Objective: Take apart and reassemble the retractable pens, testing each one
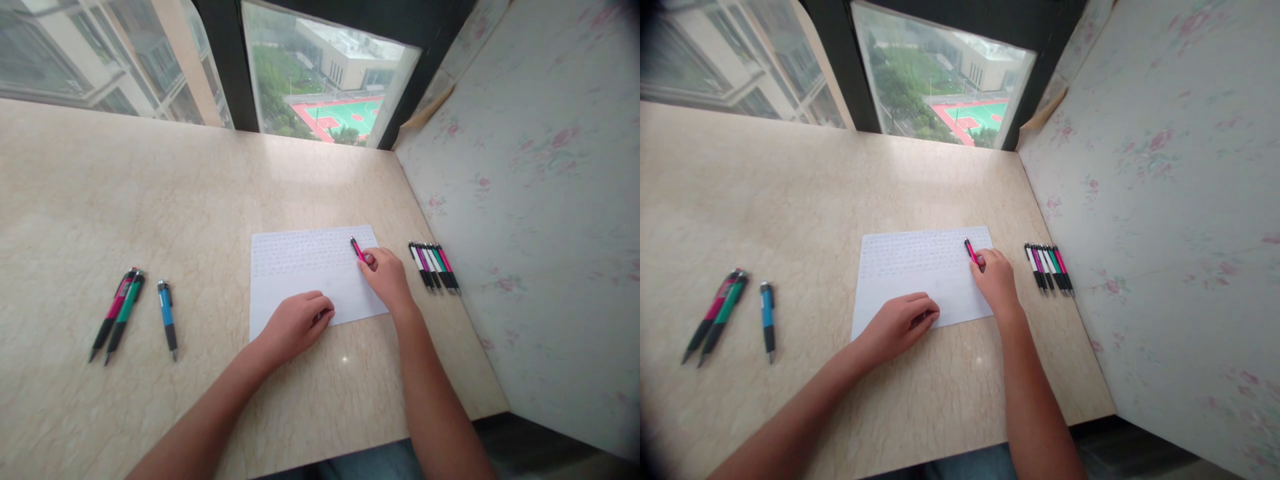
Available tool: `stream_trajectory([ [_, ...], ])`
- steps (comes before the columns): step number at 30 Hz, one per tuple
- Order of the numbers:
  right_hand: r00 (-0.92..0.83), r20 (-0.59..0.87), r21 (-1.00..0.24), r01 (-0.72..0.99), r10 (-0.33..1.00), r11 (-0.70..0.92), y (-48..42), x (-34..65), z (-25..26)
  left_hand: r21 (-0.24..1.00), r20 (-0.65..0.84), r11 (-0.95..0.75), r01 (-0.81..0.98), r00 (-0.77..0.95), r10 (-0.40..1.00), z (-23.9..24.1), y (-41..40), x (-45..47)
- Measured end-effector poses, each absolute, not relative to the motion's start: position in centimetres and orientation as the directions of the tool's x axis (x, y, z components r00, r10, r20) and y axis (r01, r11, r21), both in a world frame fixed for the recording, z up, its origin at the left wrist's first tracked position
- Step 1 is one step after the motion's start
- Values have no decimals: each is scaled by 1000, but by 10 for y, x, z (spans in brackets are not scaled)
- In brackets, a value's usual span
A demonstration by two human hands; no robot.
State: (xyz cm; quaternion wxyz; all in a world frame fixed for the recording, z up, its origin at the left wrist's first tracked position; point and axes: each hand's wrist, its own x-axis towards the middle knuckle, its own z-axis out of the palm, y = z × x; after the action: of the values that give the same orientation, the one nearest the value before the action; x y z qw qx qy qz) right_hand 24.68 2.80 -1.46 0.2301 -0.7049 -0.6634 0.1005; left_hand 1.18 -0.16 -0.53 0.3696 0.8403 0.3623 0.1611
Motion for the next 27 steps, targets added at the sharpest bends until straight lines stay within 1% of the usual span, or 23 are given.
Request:
stream_trajectory([
  [3, 146, 122, -418, 905, 982, -82, 25, 245, -12, 741, -10, -452, 496, 682, 732, -5, -1, 12],
  [8, 206, 24, -317, 930, 978, -189, 19, 235, -2, 739, -28, -447, 505, 685, 728, -3, 0, 11],
  [12, 228, -8, -306, 926, 974, -220, 21, 236, 4, 734, -40, -445, 513, 686, 726, -5, 1, 10],
  [15, 314, 23, -323, 901, 949, -290, 21, 257, 10, 728, -39, -452, 515, 689, 724, -6, 1, 10],
  [17, 445, 70, -318, 858, 893, -403, 18, 279, 13, 725, -37, -455, 517, 689, 724, -5, 1, 10],
  [19, 529, 98, -317, 819, 843, -478, 15, 299, 14, 723, -39, -455, 520, 688, 725, -4, 2, 10],
  [23, 584, 127, -275, 797, 802, -537, 9, 318, 10, 722, -33, -455, 521, 682, 730, -4, 2, 9],
  [27, 604, 121, -238, 788, 788, -568, 8, 314, 8, 726, -33, -447, 523, 676, 736, -6, 3, 9],
])
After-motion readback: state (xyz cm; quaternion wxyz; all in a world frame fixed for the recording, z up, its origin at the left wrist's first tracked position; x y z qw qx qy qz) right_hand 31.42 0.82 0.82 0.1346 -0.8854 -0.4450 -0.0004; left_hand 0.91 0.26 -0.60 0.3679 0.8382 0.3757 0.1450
